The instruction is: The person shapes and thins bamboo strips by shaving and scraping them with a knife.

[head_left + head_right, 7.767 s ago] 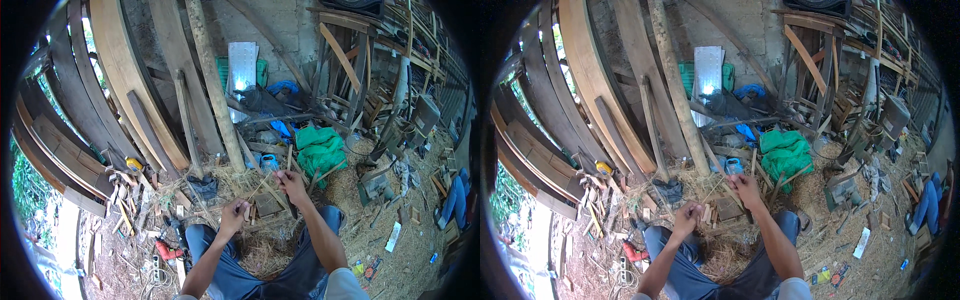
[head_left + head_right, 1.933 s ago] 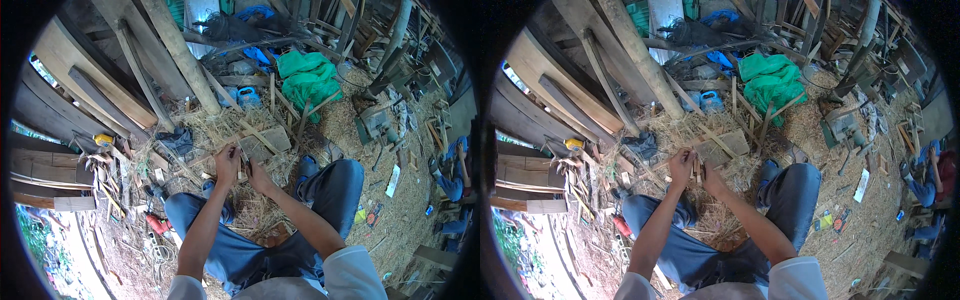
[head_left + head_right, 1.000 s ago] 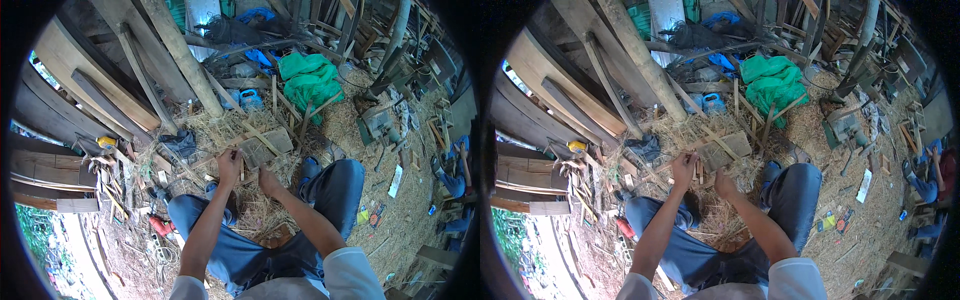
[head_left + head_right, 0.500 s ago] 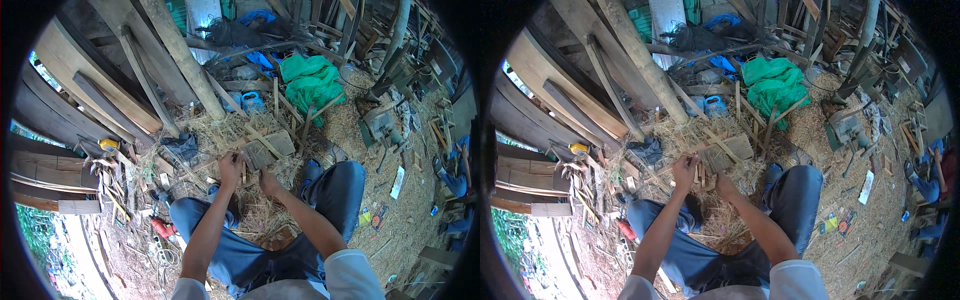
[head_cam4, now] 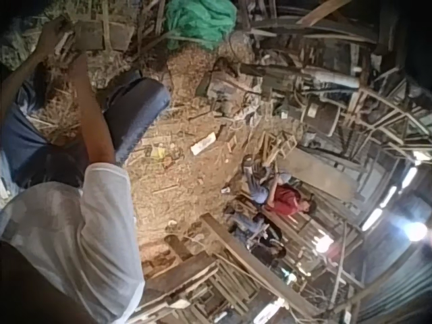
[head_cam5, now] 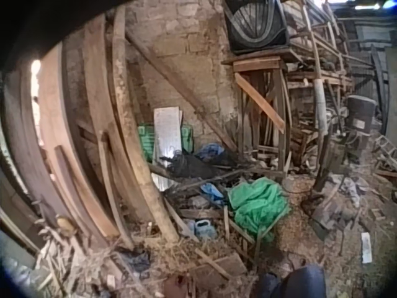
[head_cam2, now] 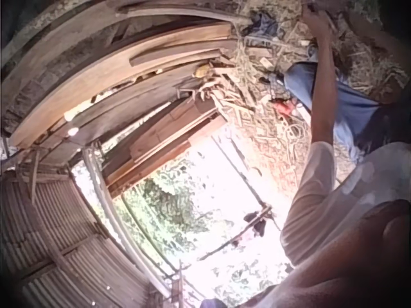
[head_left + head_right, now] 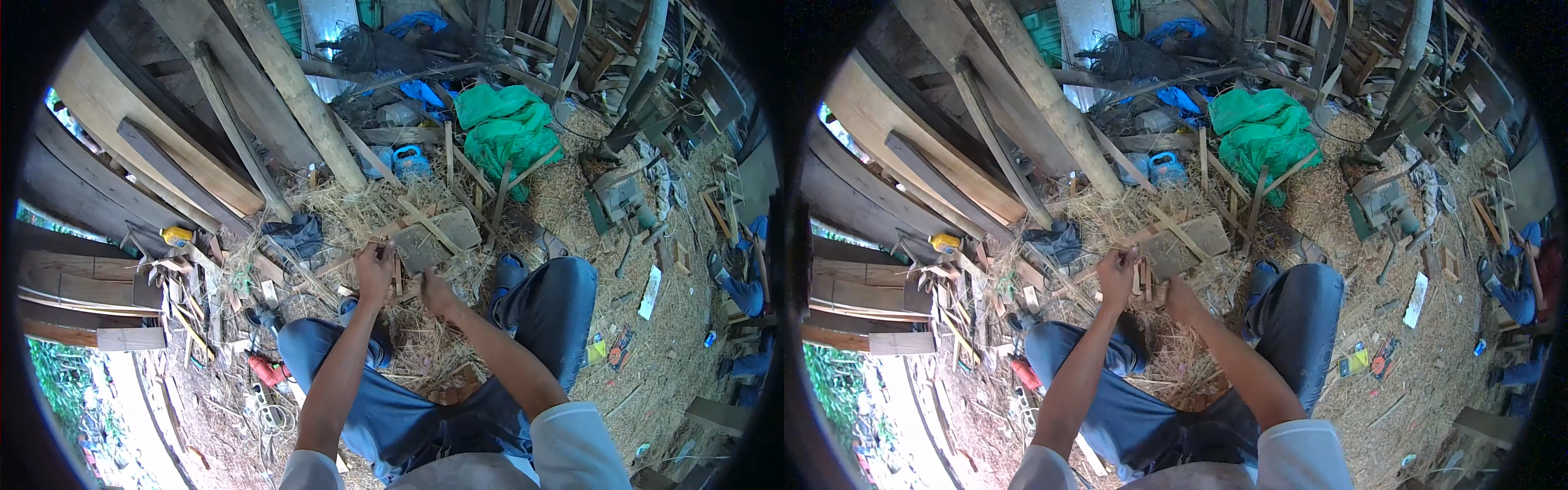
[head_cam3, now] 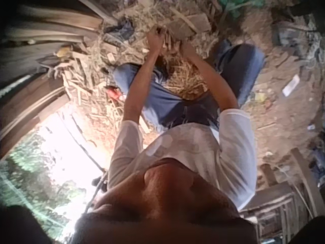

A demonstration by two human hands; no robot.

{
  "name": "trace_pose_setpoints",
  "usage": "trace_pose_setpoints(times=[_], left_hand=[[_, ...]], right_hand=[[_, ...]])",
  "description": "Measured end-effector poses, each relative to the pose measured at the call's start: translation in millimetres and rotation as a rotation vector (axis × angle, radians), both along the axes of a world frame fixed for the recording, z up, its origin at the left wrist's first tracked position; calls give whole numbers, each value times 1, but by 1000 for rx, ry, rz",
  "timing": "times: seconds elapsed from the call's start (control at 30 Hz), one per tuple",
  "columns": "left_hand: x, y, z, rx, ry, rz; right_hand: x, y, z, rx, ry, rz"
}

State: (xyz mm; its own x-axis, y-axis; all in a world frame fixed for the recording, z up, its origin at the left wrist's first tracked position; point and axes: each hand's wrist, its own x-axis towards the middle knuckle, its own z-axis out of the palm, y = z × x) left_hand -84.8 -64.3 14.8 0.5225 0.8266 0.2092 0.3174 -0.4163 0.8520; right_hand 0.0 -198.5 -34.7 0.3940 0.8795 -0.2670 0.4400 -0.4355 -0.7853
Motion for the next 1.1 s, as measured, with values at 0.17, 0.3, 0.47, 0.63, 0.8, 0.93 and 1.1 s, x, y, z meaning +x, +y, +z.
trace_pose_setpoints(times=[0.17,0.3,0.47,0.63,0.8,0.93,1.1], left_hand=[[0,-1,-5,38,-13,21],[2,0,-7,47,-29,27],[-2,0,0,45,-22,3],[2,-2,1,63,-41,-34],[-1,-3,13,33,24,-39],[0,-1,-3,121,-3,-60],[2,-3,6,-23,-12,-39]], right_hand=[[-10,7,-8,-8,84,-69],[-1,-1,-22,121,-33,-60],[-8,11,-6,134,-83,-41],[6,-1,-31,-41,-8,-63],[-5,5,-21,133,-28,-30],[0,-6,-35,83,-7,-58],[-5,6,-21,73,123,-65]])
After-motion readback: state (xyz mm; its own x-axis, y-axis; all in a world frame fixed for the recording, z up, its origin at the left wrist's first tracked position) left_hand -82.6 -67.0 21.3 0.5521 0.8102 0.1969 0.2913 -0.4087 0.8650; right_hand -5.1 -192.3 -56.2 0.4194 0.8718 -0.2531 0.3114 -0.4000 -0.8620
